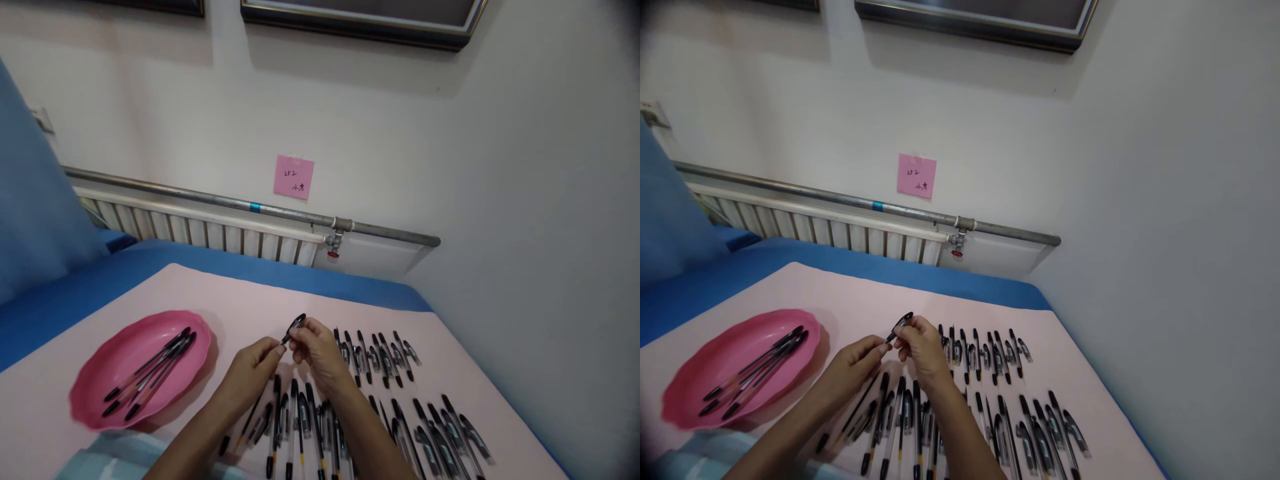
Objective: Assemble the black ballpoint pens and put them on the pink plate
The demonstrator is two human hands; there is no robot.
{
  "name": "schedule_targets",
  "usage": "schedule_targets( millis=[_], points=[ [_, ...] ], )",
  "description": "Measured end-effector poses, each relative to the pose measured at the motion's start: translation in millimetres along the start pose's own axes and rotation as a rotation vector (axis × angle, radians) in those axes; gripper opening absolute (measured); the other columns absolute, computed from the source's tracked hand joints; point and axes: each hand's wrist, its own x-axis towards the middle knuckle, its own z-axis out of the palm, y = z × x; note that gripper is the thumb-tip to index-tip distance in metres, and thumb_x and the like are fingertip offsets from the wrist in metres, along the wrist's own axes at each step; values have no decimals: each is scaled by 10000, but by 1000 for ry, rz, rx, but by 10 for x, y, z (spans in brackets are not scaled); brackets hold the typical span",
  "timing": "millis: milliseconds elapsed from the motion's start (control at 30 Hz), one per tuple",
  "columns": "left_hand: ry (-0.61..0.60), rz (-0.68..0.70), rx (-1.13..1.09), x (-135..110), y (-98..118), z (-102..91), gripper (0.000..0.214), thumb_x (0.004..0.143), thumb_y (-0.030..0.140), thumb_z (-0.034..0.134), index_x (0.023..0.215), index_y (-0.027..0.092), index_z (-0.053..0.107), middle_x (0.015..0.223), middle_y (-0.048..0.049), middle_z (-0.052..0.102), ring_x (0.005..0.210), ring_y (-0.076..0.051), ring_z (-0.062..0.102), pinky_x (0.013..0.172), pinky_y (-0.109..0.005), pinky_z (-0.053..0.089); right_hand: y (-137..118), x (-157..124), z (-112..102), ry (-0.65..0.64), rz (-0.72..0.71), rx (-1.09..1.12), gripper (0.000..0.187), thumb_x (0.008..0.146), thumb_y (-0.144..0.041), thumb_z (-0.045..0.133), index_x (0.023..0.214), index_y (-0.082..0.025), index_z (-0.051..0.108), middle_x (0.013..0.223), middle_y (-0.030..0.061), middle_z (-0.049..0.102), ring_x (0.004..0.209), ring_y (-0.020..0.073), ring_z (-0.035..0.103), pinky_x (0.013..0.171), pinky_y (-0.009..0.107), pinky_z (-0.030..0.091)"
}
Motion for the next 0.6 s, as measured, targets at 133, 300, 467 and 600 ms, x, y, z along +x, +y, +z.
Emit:
schedule_targets(
  millis=[133, 300, 467, 600],
  points=[
    [40, -43, -59, 22, -62, 9, 323, 773, 427, 449, 954, 177, 543, 539, 66, 418, 501, -113, 373, 485, -209, 287, 49, -16, 39, -8, 20, -61, 123, 604, -219, 621, 599, -158, 514, 445, -45, 528, 330, 44, 391, 331, 163, 260],
    [55, -4, -10, -6, -23, 10, 355, 781, 395, 450, 1052, 180, 528, 532, 64, 432, 515, -120, 406, 508, -216, 314, 50, -6, 0, -7, 55, -48, 105, 596, -209, 614, 603, -150, 527, 460, -39, 531, 340, 39, 382, 331, 157, 250],
    [84, 54, 67, -16, -7, 24, 326, 790, 359, 436, 1040, 193, 564, 547, 51, 473, 529, -121, 448, 534, -217, 343, 78, -36, 55, 8, 65, 2, 125, 581, -211, 631, 603, -151, 524, 455, -45, 509, 367, 42, 389, 327, 146, 235],
    [111, 92, 216, 27, 22, -126, 319, 814, 345, 392, 1021, 190, 579, 619, 14, 572, 561, -127, 512, 551, -214, 367, 95, -50, 147, 16, 25, 22, 178, 590, -268, 663, 663, -145, 558, 504, -36, 532, 408, 57, 440, 338, 148, 278]
  ],
)
